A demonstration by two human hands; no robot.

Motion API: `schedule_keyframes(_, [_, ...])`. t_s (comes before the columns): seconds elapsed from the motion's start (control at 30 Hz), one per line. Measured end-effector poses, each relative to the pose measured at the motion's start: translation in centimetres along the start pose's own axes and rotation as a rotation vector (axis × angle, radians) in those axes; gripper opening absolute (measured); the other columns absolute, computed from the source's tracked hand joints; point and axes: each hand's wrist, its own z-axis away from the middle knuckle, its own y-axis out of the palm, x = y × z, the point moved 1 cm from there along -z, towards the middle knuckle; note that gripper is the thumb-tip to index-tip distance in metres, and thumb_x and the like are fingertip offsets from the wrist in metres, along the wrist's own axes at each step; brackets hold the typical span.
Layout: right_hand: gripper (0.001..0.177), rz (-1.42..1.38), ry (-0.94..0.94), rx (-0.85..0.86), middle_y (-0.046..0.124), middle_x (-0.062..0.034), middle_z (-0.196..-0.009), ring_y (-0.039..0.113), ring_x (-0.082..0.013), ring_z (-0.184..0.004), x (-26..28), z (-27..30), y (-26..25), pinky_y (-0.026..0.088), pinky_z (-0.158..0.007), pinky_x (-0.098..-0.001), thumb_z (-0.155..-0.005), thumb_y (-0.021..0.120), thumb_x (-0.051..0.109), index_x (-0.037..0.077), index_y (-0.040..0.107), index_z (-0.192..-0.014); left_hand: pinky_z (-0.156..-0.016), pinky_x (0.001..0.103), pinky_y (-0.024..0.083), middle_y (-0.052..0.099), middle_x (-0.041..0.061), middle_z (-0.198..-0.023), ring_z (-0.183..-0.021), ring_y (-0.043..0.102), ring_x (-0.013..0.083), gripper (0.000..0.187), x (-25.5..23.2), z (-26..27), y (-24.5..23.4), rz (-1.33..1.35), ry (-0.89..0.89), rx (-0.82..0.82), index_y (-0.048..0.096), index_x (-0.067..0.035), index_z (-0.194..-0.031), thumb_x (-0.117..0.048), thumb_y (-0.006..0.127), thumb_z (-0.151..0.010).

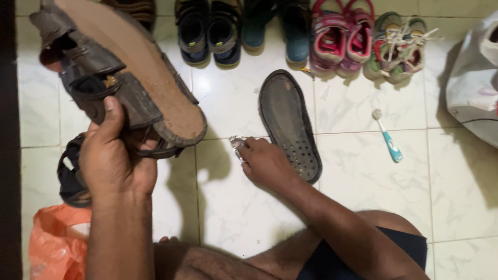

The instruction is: The person applies glue to the sole of a brown sandal using a small applicator, then presses the sole back onto the upper to bond it. The person holds and adjusts the sandal to ensure the sole adheres properly.

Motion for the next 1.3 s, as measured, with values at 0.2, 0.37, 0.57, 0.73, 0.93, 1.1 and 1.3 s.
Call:
schedule_keyframes(0.2, [0.064,-0.239,0.101,0.065,0.059,-0.0131,-0.123,0.065,-0.0307,-0.101,0.6,-0.1,-0.5,0.057,-0.084,-0.0421,-0.083,0.069,0.005,0.011,0.054,-0.145,-0.108,0.048,0.057,0.069,0.009,-0.132,-0.119,0.07,0.0256,0.035,0.3,-0.1,0.0,-0.01,-0.008,0.046,0.056,-0.005,-0.14,-0.016,0.061,-0.107])
schedule_keyframes(0.37, [0.057,-0.279,0.229,0.277,0.068,-0.0119,-0.109,0.067,-0.0271,-0.098,0.8,-0.1,-1.0,0.054,-0.087,-0.0439,-0.093,0.068,0.012,0.015,0.049,-0.147,-0.107,0.048,0.059,0.07,0.01,-0.131,-0.119,0.071,0.0258,0.036,0.4,-0.1,0.1,-0.025,-0.019,0.018,0.055,-0.005,-0.14,-0.017,0.059,-0.106])
schedule_keyframes(0.57, [0.022,-0.328,0.201,0.039,0.072,-0.0132,-0.089,0.068,-0.0254,-0.077,-1.8,-0.3,-0.9,0.054,-0.071,-0.0413,-0.093,0.072,0.024,0.006,0.076,-0.105,-0.107,0.047,0.059,0.07,0.009,-0.13,-0.12,0.07,0.0249,0.037,0.2,0.0,0.4,-0.054,-0.018,0.002,0.055,-0.005,-0.141,-0.017,0.058,-0.106])
schedule_keyframes(0.73, [0.025,-0.374,0.414,-0.319,0.071,-0.014,-0.068,0.065,-0.0204,-0.056,-10.3,-0.9,-5.5,0.051,-0.058,-0.0383,-0.09,0.075,0.029,0.004,0.077,-0.093,-0.106,0.047,0.059,0.07,0.009,-0.13,-0.118,0.071,0.0243,0.037,0.4,0.2,0.4,-0.055,-0.025,0.002,0.055,-0.004,-0.141,-0.017,0.057,-0.106])
schedule_keyframes(0.93, [0.026,-0.23,0.732,-0.27,0.077,-0.0117,-0.074,0.072,-0.0166,-0.061,-18.6,1.8,-9.9,0.055,-0.063,-0.0347,-0.087,0.08,0.027,0.002,0.077,-0.093,-0.104,0.047,0.059,0.071,0.008,-0.127,-0.115,0.071,0.0234,0.033,0.7,0.2,0.5,-0.049,-0.03,-0.019,0.056,-0.005,-0.138,-0.017,0.057,-0.106])
schedule_keyframes(1.1, [0.027,-0.484,0.785,0.114,0.076,-0.011,-0.073,0.072,-0.0172,-0.059,-17.9,1.0,-5.9,0.057,-0.058,-0.0339,-0.094,0.069,0.026,-0.001,0.073,-0.097,-0.102,0.046,0.059,0.071,0.008,-0.127,-0.114,0.072,0.0231,0.033,0.7,0.2,0.4,-0.047,-0.033,-0.04,0.057,-0.005,-0.138,-0.017,0.058,-0.107])
schedule_keyframes(1.3, [0.029,-0.632,0.714,0.163,0.075,-0.0078,-0.072,0.071,-0.0162,-0.061,-16.8,0.1,-4.9,0.057,-0.058,-0.0338,-0.097,0.064,0.029,0.0,0.072,-0.097,-0.101,0.047,0.061,0.072,0.008,-0.126,-0.113,0.073,0.0235,0.033,0.7,0.0,0.5,-0.04,-0.023,-0.05,0.057,-0.005,-0.137,-0.017,0.058,-0.105])
